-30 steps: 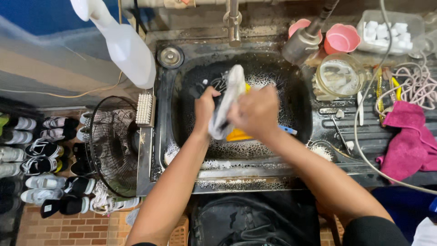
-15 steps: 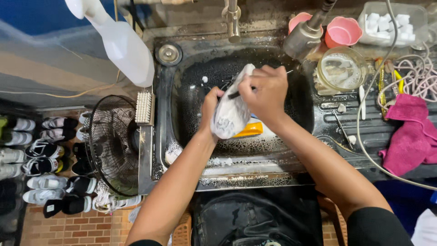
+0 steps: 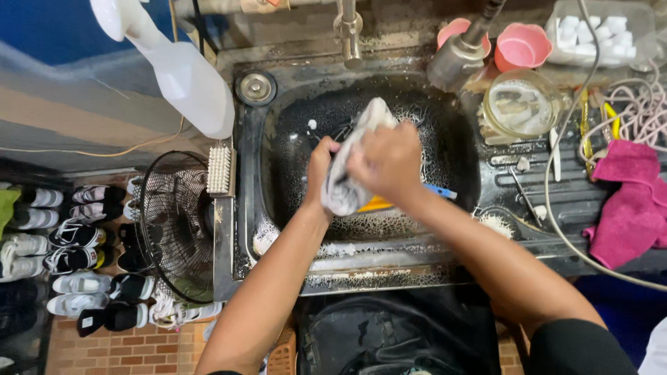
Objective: The person scrubs a white sneaker with a yellow brush in a sink filled with soapy water. They repeatedly scrub the upper, sides, and sole of the shoe, turning it to reach different areas. The person rinses the shoe under running water and continues scrubbing until the end of the clip.
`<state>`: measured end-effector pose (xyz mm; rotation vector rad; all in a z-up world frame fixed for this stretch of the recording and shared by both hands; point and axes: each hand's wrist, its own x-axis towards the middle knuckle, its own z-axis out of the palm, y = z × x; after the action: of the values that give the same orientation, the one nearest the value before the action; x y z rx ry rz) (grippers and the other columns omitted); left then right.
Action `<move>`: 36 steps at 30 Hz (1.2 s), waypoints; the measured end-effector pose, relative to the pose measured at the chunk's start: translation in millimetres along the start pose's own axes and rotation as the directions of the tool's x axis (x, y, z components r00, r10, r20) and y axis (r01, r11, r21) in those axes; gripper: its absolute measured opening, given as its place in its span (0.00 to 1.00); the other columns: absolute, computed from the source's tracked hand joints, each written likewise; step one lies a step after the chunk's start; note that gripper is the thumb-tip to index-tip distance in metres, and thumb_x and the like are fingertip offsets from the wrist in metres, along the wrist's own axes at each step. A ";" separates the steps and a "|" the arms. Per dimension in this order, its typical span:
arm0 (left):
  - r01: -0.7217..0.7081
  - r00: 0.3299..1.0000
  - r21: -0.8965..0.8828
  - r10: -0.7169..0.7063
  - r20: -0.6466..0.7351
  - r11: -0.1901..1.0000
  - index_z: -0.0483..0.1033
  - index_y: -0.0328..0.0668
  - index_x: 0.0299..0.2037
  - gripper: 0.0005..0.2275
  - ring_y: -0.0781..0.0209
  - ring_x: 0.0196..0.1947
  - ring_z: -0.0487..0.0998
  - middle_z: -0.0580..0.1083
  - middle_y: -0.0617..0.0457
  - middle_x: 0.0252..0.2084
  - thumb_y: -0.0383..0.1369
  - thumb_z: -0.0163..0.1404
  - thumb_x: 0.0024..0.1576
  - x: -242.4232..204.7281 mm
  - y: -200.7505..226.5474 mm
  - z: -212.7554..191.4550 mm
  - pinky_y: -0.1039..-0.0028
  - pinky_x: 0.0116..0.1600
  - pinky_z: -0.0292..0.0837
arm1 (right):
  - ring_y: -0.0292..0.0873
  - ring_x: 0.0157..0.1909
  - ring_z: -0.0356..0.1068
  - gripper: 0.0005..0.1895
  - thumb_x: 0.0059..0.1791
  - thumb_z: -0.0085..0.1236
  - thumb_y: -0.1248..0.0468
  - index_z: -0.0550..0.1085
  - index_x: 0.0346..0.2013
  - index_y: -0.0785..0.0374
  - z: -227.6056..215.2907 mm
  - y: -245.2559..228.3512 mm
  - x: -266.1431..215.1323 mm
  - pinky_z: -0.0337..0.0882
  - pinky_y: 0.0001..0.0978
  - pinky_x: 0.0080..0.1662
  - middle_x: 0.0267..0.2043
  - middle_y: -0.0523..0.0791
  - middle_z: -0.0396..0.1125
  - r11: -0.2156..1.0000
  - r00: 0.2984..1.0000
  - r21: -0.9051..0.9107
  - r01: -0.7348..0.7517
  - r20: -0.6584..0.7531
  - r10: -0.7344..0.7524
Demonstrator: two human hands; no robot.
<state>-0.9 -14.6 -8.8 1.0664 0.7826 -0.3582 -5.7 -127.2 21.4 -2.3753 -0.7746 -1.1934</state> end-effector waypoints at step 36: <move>-0.304 0.906 -0.375 0.388 0.171 0.876 0.60 0.42 0.08 0.05 0.70 0.07 0.59 0.63 0.51 0.08 0.26 0.42 0.34 -52.9 25.7 12.9 0.84 0.14 0.46 | 0.41 0.16 0.54 0.19 0.41 0.45 0.60 0.57 0.04 0.54 -16.7 5.1 -5.1 0.50 0.31 0.27 0.09 0.39 0.53 0.978 0.997 0.200 -0.063 -0.039 0.073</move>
<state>-16.3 -19.4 49.3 0.7956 0.3994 -0.0350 -15.2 -141.9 26.4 -2.1860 -0.7536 -1.0858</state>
